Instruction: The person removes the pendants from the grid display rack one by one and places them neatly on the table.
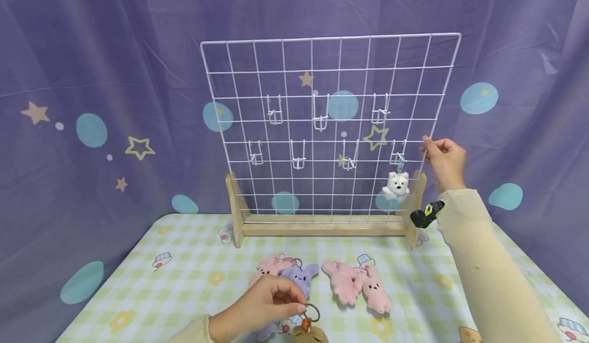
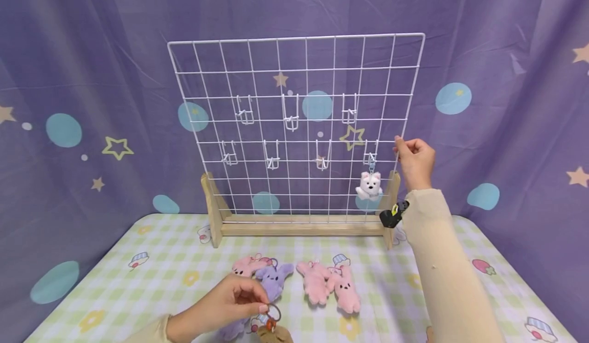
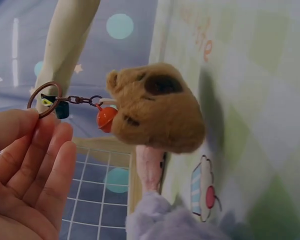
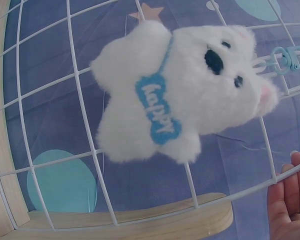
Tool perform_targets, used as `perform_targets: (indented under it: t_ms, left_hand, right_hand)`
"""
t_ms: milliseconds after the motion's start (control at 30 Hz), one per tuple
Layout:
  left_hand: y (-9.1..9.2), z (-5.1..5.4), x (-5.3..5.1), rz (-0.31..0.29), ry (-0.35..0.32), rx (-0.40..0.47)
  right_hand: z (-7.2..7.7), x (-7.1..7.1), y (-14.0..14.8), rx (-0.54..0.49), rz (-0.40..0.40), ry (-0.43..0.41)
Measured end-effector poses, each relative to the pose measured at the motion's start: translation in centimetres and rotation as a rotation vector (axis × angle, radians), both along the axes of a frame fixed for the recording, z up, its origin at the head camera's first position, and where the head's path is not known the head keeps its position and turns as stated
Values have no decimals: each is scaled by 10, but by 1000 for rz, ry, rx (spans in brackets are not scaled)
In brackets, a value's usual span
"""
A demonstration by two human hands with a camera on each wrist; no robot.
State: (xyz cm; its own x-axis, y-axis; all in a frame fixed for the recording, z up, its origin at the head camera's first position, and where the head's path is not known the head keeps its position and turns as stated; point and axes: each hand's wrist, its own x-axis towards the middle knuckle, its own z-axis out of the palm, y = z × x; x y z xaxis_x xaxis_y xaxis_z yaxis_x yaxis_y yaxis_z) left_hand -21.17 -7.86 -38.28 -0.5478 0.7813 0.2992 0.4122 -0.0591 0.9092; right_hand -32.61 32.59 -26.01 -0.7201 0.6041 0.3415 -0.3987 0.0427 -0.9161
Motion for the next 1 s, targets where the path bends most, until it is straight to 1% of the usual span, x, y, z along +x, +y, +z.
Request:
perform_targets:
  t_ms: [133, 267, 433, 533, 667, 833, 1000]
  left_hand:
    - [3, -6, -2, -9, 3, -9]
    - [6, -9, -5, 21, 9, -31]
    - [12, -10, -8, 111, 17, -65]
    - [16, -12, -10, 161, 22, -80]
    - [20, -13, -14, 235, 36, -123]
    - [24, -15, -17, 327, 103, -197]
    - [28, -17, -19, 369, 200, -234]
  right_hand:
    - [0, 0, 1, -7, 0, 7]
    - [0, -1, 1, -27, 16, 27]
    - [0, -2, 1, -41, 22, 35]
    - [0, -1, 1, -31, 12, 21]
    - [1, -1, 1, -7, 3, -5]
    - [1, -1, 1, -11, 7, -7]
    - [0, -1, 1, -33, 20, 5]
